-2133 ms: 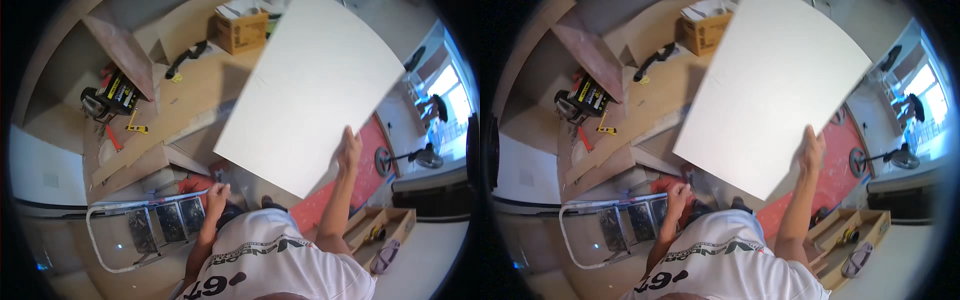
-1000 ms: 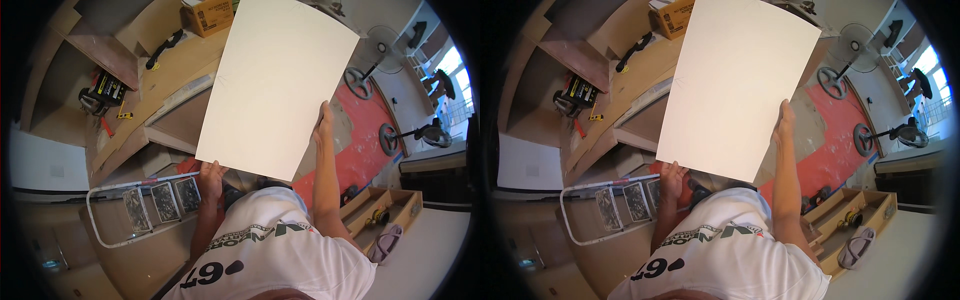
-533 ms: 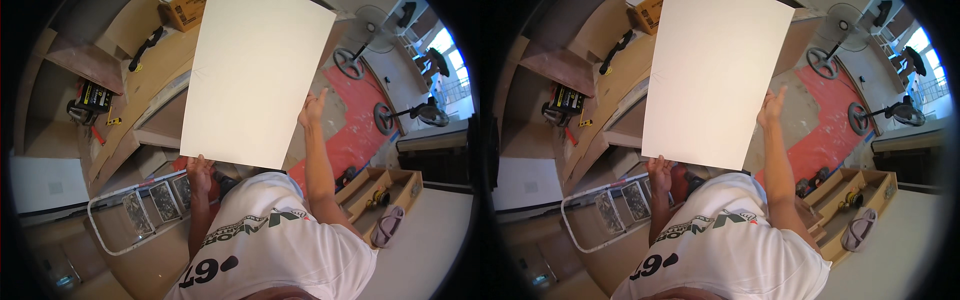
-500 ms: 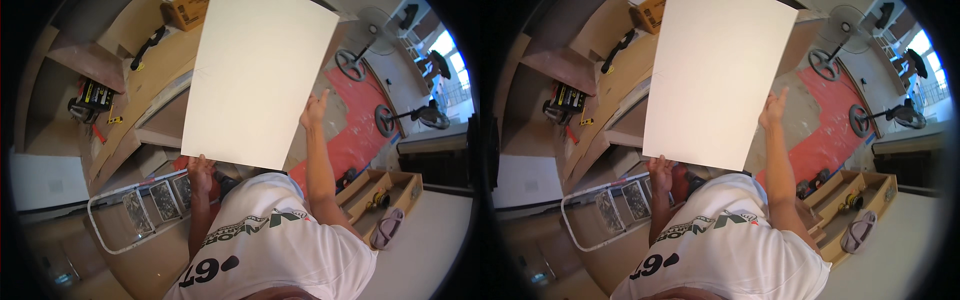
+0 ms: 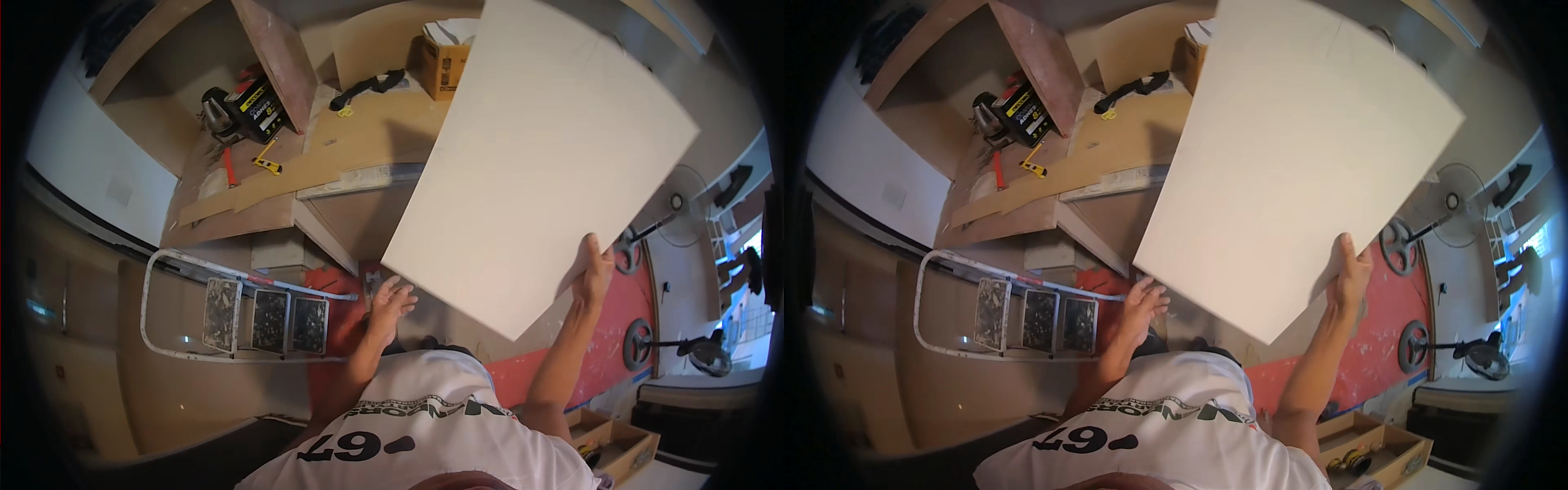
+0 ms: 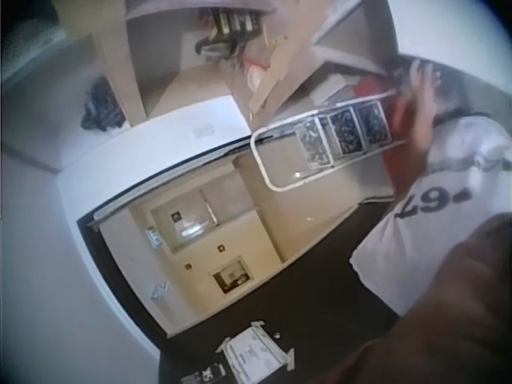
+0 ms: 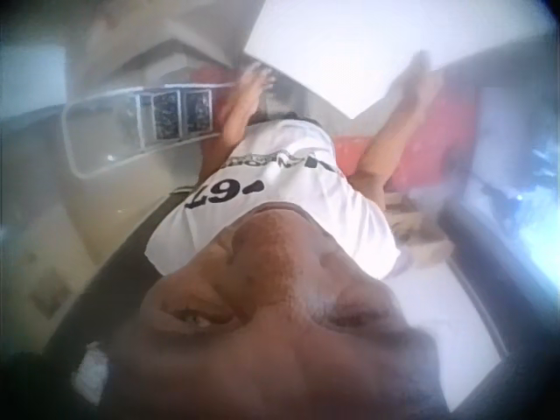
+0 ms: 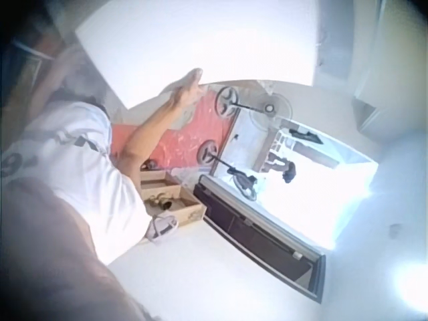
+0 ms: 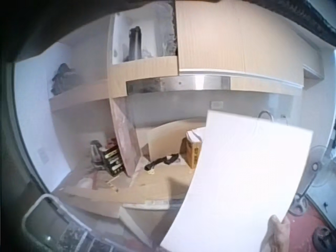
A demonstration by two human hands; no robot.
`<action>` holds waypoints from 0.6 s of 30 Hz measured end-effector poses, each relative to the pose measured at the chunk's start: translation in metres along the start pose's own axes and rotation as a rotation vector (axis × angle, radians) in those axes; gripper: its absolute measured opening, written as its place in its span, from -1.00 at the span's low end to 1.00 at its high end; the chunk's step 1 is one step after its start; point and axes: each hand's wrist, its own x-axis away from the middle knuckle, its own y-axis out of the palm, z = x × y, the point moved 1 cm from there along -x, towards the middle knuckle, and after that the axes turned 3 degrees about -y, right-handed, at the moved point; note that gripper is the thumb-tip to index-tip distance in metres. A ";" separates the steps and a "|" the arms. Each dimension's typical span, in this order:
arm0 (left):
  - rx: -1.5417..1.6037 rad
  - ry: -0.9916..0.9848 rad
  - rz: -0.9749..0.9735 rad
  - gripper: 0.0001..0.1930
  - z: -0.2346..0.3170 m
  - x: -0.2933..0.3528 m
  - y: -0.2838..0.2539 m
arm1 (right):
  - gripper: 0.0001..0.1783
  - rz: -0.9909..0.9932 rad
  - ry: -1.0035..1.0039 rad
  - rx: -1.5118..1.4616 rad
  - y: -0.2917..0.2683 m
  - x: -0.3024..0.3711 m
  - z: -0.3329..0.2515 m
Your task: The person assembles a white cabinet by placing panels into a frame and securing them with a hammer and wooden block. They handle multiple white panels and a wooden block, using a hammer to tap the pieces into place.
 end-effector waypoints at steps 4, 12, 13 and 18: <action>-0.088 -0.014 0.065 -0.64 -0.001 -0.007 -0.014 | -0.73 -0.121 -0.325 0.137 0.050 -0.039 -0.032; -0.197 0.074 0.147 -0.79 0.033 -0.069 -0.066 | -0.57 -0.410 -0.997 0.841 0.210 -0.057 -0.008; -0.174 0.105 0.158 -0.80 0.045 -0.077 -0.071 | -0.56 -0.440 -1.016 0.854 0.220 -0.063 0.016; -0.131 0.229 0.224 -0.80 0.094 -0.125 -0.108 | -0.61 -0.728 -1.123 1.050 0.256 -0.059 0.145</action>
